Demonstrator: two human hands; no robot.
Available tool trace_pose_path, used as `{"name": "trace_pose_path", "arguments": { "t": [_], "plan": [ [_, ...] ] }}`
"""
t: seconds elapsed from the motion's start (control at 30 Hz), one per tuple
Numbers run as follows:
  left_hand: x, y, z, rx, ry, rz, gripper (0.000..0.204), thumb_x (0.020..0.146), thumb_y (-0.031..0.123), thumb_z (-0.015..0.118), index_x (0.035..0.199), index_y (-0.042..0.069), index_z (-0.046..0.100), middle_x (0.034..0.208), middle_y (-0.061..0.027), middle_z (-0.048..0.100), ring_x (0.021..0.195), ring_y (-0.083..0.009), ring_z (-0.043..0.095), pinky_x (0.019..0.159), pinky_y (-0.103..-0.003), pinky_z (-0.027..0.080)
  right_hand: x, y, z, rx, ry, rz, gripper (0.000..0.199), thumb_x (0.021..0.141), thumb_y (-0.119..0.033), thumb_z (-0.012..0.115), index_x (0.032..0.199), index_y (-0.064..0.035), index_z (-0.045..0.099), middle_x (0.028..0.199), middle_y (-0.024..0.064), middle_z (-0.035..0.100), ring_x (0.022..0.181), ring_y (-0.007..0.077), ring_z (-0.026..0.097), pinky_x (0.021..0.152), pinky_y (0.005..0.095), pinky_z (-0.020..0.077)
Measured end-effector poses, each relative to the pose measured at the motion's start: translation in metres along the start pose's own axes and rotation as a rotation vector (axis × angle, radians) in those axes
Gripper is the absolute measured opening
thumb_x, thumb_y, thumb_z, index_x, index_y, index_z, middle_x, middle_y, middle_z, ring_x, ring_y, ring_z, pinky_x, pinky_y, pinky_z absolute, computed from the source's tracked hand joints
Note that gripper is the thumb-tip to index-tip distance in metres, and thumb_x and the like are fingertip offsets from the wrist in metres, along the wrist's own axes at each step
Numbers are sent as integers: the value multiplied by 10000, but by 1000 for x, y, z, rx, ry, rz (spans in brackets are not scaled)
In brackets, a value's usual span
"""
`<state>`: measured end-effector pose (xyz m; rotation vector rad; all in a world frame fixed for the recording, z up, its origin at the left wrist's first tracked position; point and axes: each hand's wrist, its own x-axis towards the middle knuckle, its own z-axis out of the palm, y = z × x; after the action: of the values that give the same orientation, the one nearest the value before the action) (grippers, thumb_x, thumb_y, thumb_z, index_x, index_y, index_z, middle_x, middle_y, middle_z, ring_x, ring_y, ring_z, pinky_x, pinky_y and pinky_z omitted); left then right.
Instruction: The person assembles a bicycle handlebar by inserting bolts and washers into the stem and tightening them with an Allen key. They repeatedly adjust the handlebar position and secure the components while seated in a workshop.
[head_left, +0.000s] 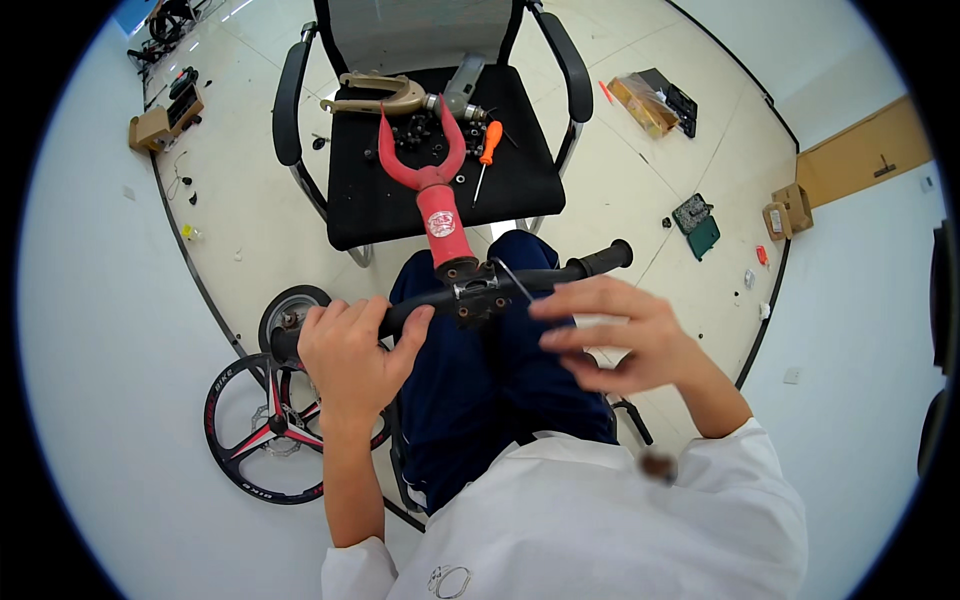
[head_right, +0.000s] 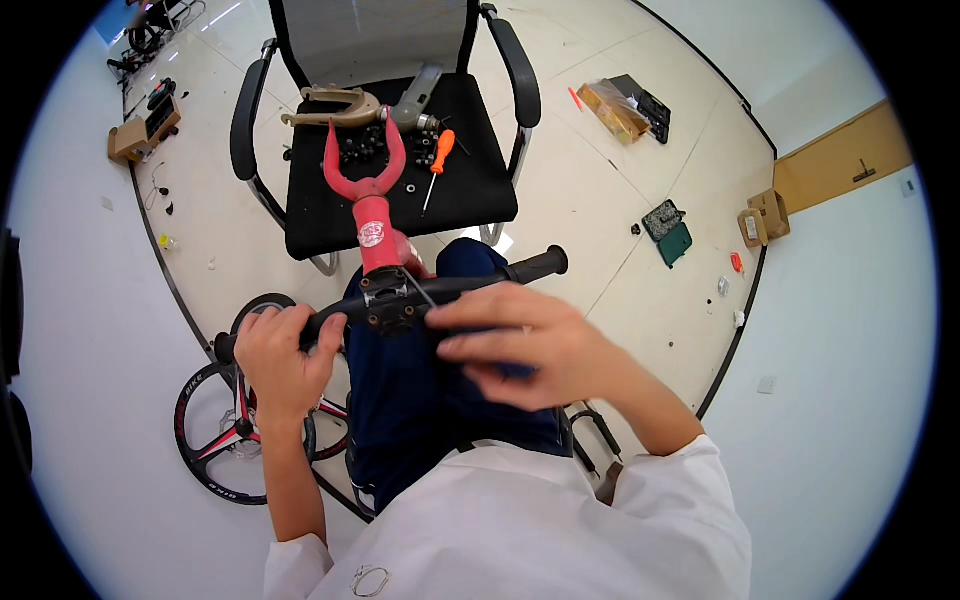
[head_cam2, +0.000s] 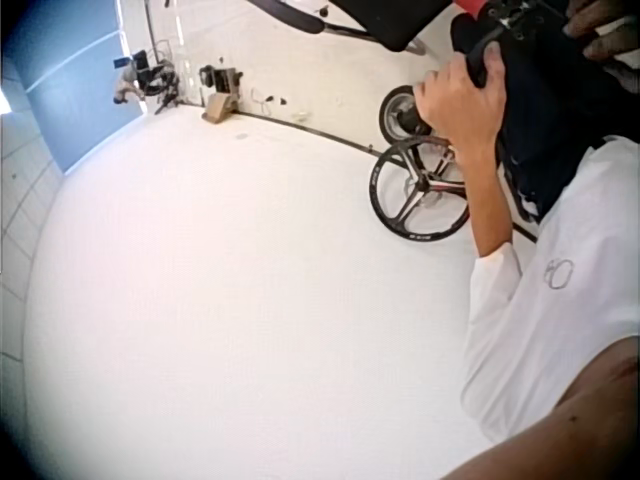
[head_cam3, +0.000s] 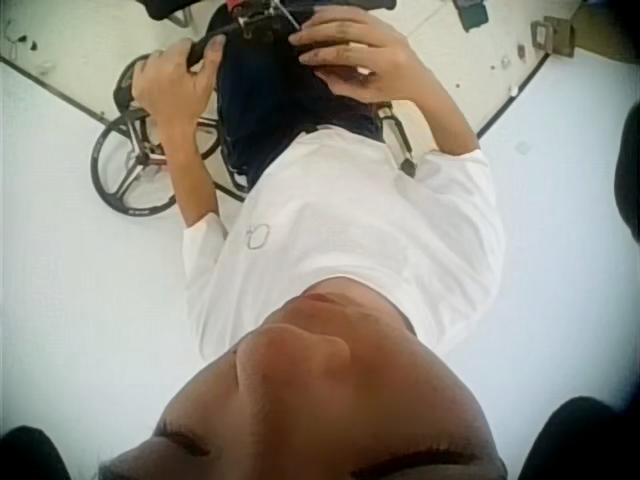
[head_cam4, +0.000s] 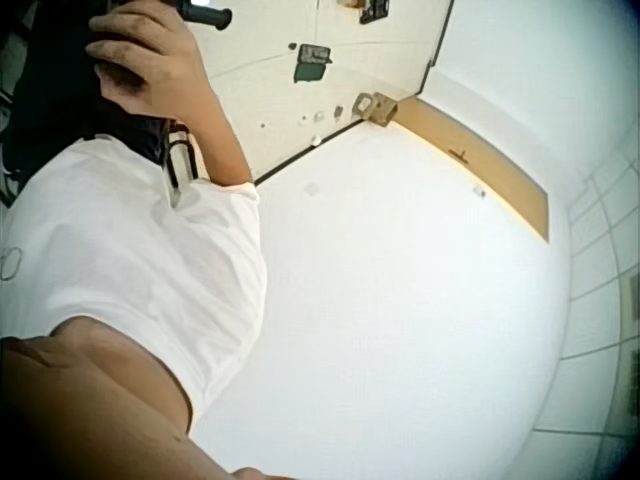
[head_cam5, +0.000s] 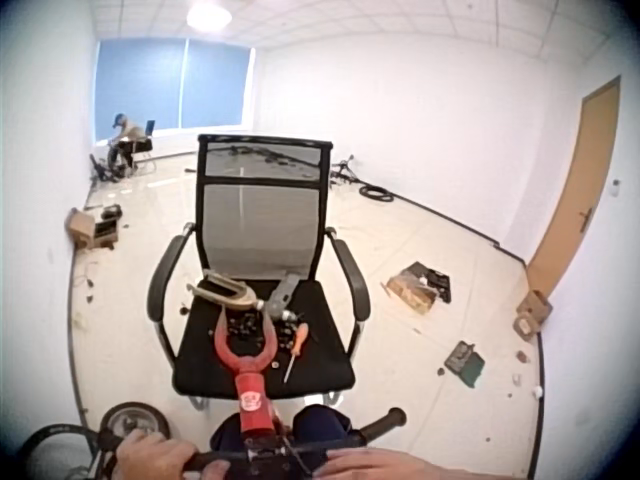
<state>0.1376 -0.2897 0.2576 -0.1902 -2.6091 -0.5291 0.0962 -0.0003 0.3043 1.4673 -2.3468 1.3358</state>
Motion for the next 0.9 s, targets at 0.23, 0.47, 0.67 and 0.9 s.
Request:
{"name": "trace_pose_path", "arguments": {
  "t": [0.23, 0.47, 0.67, 0.9],
  "plan": [
    [1, 2, 2, -17, 5, 1, 391, 817, 356, 773, 644, 53, 595, 561, -62, 531, 548, -266, 484, 600, -386, 357, 15, 70, -31, 322, 109, 649, 179, 936, -5, 659, 1095, 27, 735, 849, 91, 741, 721, 129, 716, 716, 258, 583],
    [-2, 1, 2, 4, 6, -2, 420, 818, 410, 781, 668, 54, 614, 589, -55, 587, 550, -261, 511, 598, -380, 366, 119, 69, 26, 666, -19, 587, 401, 1012, -146, 574, 1352, 66, 575, 1178, 165, 711, 1026, 197, 721, 904, 300, 567],
    [-3, -6, 0, -26, 2, 24, 393, 804, 412, 780, 716, 58, 634, 626, -59, 613, 586, -265, 540, 615, -381, 386, 124, 0, 51, 55, -373, 196, 279, 917, -106, 652, 1178, -8, 645, 938, 139, 715, 829, 310, 695, 743, 395, 537],
    [0, -1, 0, -26, -7, -12, 375, 830, 350, 751, 659, 57, 591, 567, -70, 523, 571, -279, 495, 612, -393, 372, 31, -19, 36, -188, -75, -134, 230, 779, -175, 810, 944, -71, 689, 1282, 146, 656, 1233, 316, 605, 1099, 494, 408]
  ]
}}
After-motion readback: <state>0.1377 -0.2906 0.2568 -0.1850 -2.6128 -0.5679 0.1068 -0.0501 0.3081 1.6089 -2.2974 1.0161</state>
